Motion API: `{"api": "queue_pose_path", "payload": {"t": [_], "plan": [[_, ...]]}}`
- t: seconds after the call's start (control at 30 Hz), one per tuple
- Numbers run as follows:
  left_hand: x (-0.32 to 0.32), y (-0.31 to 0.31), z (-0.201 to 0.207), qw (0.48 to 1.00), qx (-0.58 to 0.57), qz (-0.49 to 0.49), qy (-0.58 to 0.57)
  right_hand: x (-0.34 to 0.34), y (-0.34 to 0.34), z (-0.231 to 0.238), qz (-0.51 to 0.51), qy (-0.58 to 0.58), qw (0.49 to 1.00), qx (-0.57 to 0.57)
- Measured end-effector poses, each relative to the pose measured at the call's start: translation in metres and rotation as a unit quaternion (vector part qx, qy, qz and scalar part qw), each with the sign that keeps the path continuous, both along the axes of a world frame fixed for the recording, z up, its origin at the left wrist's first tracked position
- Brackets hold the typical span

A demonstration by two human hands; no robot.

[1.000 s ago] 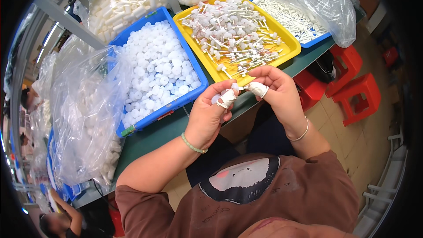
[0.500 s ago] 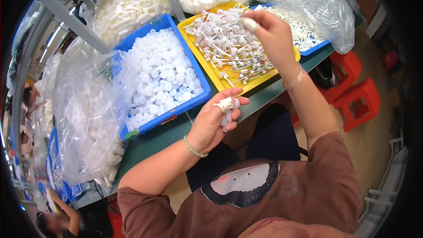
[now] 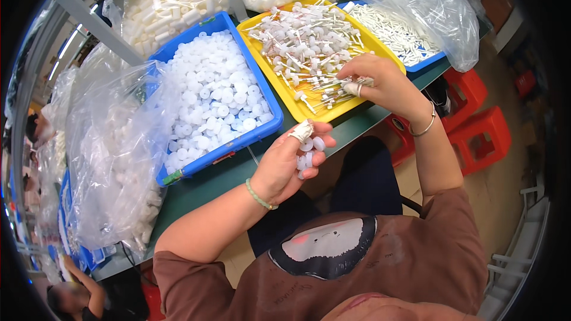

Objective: The person sits at a workbench and repeatedly picks up small white plastic caps and thin white sticks. They insert the sticks into the caps by hand and place the assembled units into a yellow tray. The process is repetitive and involves handling small parts from blue and yellow bins.

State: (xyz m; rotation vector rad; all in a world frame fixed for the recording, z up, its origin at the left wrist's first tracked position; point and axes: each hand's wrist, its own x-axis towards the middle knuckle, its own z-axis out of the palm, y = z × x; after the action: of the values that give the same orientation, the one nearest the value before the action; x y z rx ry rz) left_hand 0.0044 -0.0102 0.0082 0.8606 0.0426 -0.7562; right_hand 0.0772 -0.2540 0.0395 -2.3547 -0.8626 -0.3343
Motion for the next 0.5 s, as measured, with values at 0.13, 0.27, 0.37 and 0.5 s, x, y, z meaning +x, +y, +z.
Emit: {"api": "queue_pose_path", "payload": {"t": [0.13,0.27,0.37,0.5], "plan": [[-0.001,0.004,-0.003,0.994,-0.098,-0.047,-0.011,0.01,0.011,-0.005,0.011,-0.041,0.999,-0.022],[-0.004,0.0,-0.003,0.996,-0.07,-0.053,-0.003,0.02,0.018,-0.013,0.014,-0.008,0.992,-0.125],[0.0,0.0,-0.003,0.998,-0.052,-0.04,-0.016,0.018,0.021,-0.008,0.011,0.028,0.996,-0.09],[0.003,0.001,-0.006,0.998,-0.06,-0.018,-0.006,0.016,0.018,-0.005,-0.02,0.137,0.989,0.046]]}}
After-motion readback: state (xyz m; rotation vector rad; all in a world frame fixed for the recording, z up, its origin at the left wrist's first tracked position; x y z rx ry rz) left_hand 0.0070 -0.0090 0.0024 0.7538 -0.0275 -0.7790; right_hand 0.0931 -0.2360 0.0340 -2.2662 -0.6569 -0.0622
